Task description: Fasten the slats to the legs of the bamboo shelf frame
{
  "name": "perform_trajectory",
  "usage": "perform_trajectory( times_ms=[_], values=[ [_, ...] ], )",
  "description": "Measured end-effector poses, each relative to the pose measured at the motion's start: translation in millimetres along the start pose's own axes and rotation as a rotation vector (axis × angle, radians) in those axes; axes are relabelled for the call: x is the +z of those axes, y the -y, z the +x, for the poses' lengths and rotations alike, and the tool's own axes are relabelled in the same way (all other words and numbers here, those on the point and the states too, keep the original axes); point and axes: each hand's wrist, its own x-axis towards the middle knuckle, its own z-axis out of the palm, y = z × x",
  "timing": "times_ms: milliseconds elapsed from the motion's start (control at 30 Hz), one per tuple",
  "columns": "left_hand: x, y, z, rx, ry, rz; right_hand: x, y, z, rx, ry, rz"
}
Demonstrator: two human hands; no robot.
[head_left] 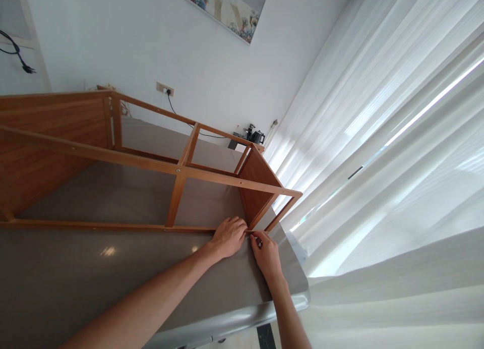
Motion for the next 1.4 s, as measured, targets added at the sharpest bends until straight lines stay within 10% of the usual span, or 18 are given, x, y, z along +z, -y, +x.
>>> perform_trajectory(
  times_ms=[800,1400],
  values=[
    [-10.4,-3.5,7.8,-0.164,0.074,-0.098,5.7,-2.5,-0.9,0.1,0.005,-0.09],
    [-14.2,3.4,26.3,-0.164,0.187,-0.171,-5.3,-3.4,-3.9,0.211,-0.298,0.137]
  ],
)
